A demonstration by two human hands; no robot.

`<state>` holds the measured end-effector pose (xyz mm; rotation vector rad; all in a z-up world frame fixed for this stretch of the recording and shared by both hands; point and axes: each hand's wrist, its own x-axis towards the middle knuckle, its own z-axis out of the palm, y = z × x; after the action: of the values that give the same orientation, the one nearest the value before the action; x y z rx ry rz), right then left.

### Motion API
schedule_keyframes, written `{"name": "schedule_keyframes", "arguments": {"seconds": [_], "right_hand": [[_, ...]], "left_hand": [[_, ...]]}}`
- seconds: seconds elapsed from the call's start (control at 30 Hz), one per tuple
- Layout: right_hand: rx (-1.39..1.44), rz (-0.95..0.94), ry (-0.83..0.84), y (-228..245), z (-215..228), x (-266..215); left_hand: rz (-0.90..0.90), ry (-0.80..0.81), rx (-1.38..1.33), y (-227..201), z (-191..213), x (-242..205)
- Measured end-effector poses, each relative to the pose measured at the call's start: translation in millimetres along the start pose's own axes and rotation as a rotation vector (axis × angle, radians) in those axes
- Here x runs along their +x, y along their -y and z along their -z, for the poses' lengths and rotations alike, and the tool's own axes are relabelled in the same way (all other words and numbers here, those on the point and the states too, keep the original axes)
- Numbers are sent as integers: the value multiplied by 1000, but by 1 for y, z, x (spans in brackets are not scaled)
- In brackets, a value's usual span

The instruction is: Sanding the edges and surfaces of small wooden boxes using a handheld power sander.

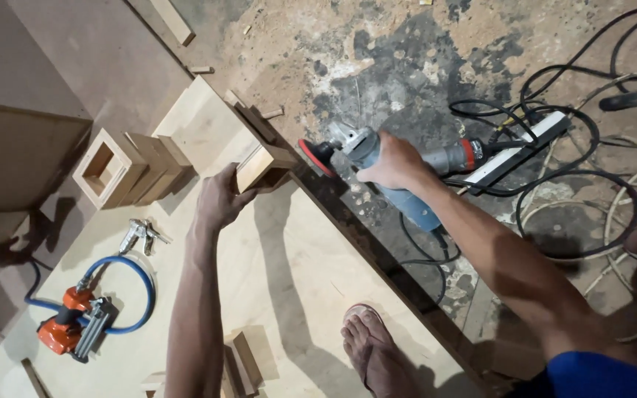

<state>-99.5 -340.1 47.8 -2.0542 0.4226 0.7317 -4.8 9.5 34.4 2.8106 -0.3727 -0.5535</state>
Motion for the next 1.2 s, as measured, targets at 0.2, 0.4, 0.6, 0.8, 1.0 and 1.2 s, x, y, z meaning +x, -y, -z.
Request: {"name": "schedule_keyframes", "arguments": {"seconds": [0.2, 0.4, 0.6, 0.8, 1.0, 1.2], "right_hand": [[20, 118, -14, 17, 2, 12], [15, 152, 14, 33, 2, 10], [-15, 141, -24, 31, -12, 22], [46, 151, -44, 35, -13, 19], [41, 147, -42, 34, -12, 18], [31, 83, -4, 29, -12, 12]], "left_hand": [[-89, 6, 8, 2, 2, 8], [-116, 18, -6, 11, -1, 10], [-128, 31, 0, 6, 6, 7], [-160, 37, 29, 11, 4, 10], [-136, 38, 30, 11, 3, 9], [-120, 42, 32, 6, 6, 7]]}}
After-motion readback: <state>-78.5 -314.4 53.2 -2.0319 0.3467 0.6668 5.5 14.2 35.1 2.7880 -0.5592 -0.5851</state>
